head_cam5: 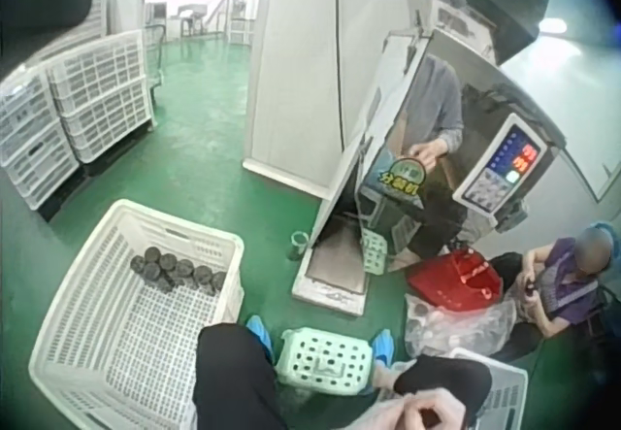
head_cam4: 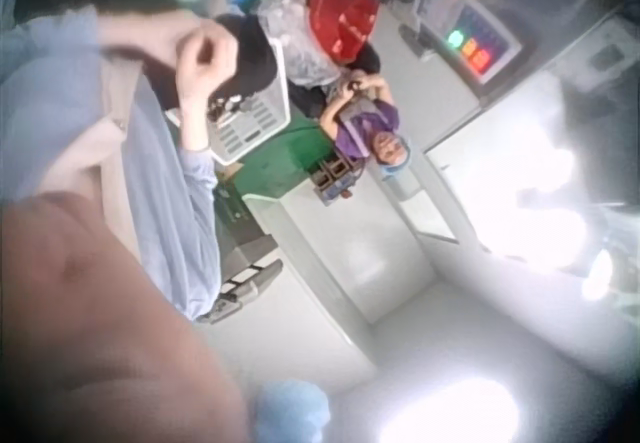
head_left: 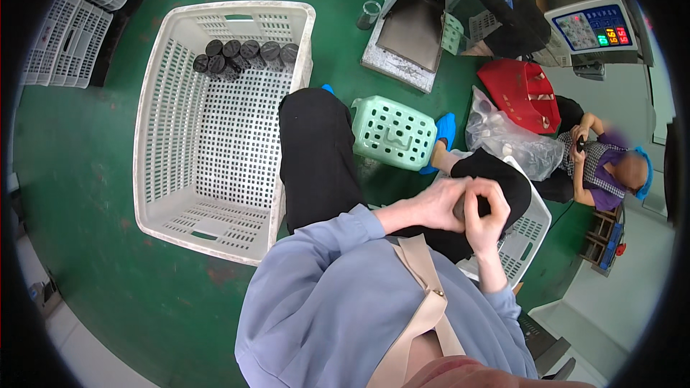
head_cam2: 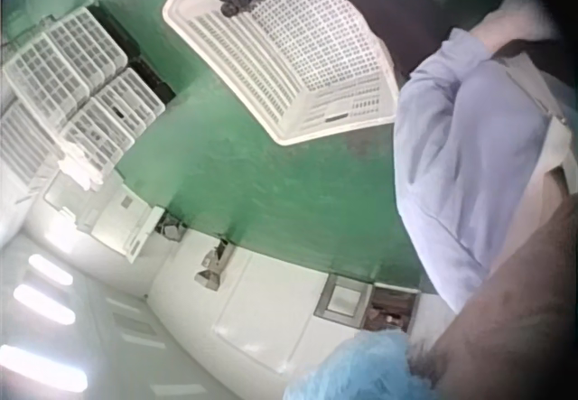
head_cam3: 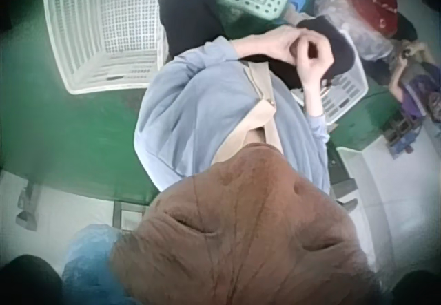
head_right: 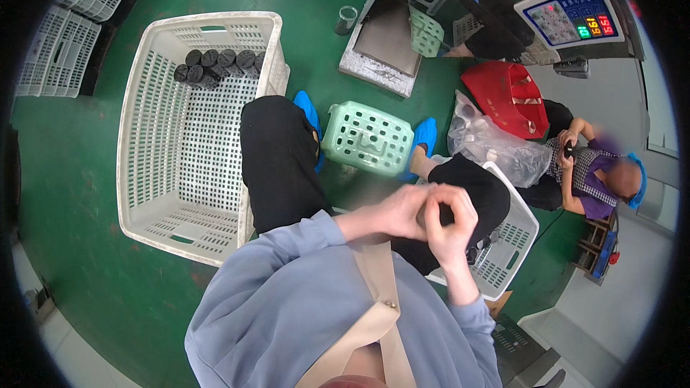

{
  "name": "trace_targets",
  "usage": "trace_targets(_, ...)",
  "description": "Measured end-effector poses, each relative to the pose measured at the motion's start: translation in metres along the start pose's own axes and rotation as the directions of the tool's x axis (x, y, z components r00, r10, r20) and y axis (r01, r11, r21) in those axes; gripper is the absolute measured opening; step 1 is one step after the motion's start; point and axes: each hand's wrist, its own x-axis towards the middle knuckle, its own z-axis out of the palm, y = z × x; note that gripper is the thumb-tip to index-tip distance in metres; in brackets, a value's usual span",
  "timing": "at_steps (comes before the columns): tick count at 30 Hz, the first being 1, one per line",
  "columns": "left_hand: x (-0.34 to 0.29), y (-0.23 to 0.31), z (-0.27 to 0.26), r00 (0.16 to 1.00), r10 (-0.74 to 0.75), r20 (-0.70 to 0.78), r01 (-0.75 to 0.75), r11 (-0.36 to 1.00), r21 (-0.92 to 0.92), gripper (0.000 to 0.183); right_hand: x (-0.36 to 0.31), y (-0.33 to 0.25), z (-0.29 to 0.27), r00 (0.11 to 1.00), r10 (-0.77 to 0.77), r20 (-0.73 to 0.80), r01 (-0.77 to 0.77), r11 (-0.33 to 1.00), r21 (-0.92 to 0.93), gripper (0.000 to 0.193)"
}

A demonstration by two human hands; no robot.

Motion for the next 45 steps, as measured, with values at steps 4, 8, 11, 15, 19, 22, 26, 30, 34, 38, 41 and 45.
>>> trace_targets(4, 0.007, -0.011, -0.002, 0.937, 0.109, -0.333, -0.031, 0.973, 0.229, 0.045, 0.016, 0.017, 0.041, 0.951, 0.241, -0.196, -0.217, 0.967, 0.133, 0.007)
trace_targets(8, 0.006, -0.010, -0.021, 0.979, 0.065, -0.193, -0.008, 0.960, 0.279, 0.047, 0.025, 0.008, 0.008, 0.992, -0.009, 0.129, -0.015, 0.983, 0.181, 0.031)
trace_targets(11, 0.008, 0.008, -0.031, 0.980, -0.079, 0.185, 0.101, 0.988, -0.118, 0.056, 0.036, -0.003, -0.026, 0.915, -0.221, 0.338, 0.154, 0.965, 0.214, 0.046)
trace_targets(15, 0.005, -0.011, -0.002, 0.998, 0.046, -0.034, -0.045, 0.998, 0.035, 0.056, 0.018, 0.007, -0.003, 0.995, -0.013, 0.096, -0.002, 0.989, 0.150, 0.011)
trace_targets(19, 0.008, -0.021, 0.000, 0.927, 0.124, -0.354, 0.001, 0.943, 0.332, 0.039, 0.020, 0.020, 0.044, 0.941, 0.271, -0.204, -0.223, 0.947, 0.230, 0.005)
trace_targets(22, 0.008, -0.012, -0.016, 0.951, 0.097, -0.292, 0.002, 0.947, 0.321, 0.046, 0.024, 0.013, 0.025, 0.979, 0.202, 0.029, -0.202, 0.942, 0.269, 0.019)
trace_targets(26, 0.007, 0.005, -0.031, 0.936, -0.164, 0.310, 0.214, 0.968, -0.134, 0.059, 0.036, -0.009, -0.021, 0.919, -0.244, 0.309, 0.195, 0.964, 0.180, 0.033)
trace_targets(30, 0.006, -0.018, -0.002, 0.978, 0.029, -0.206, 0.000, 0.990, 0.142, 0.056, 0.021, 0.014, 0.020, 0.999, 0.017, -0.046, -0.014, 0.998, 0.061, 0.007)
trace_targets(34, 0.006, -0.018, -0.011, 0.956, -0.006, -0.294, 0.076, 0.971, 0.227, 0.048, 0.026, 0.025, 0.044, 0.961, 0.237, -0.141, -0.217, 0.966, 0.142, 0.006)
trace_targets(38, 0.005, -0.006, -0.020, 0.994, -0.102, -0.047, 0.097, 0.992, -0.085, 0.045, 0.031, 0.007, 0.006, 0.981, -0.075, 0.179, 0.048, 0.987, 0.151, 0.020)
trace_targets(41, 0.002, -0.002, -0.023, 0.895, -0.191, 0.404, 0.339, 0.878, -0.338, 0.029, 0.031, -0.006, -0.016, 0.908, -0.258, 0.331, 0.187, 0.955, 0.230, 0.021)
trace_targets(45, 0.007, 0.014, -0.020, 0.905, -0.185, 0.382, 0.326, 0.880, -0.346, 0.032, 0.011, 0.003, -0.007, 0.974, -0.055, 0.221, 0.009, 0.979, 0.204, 0.008)
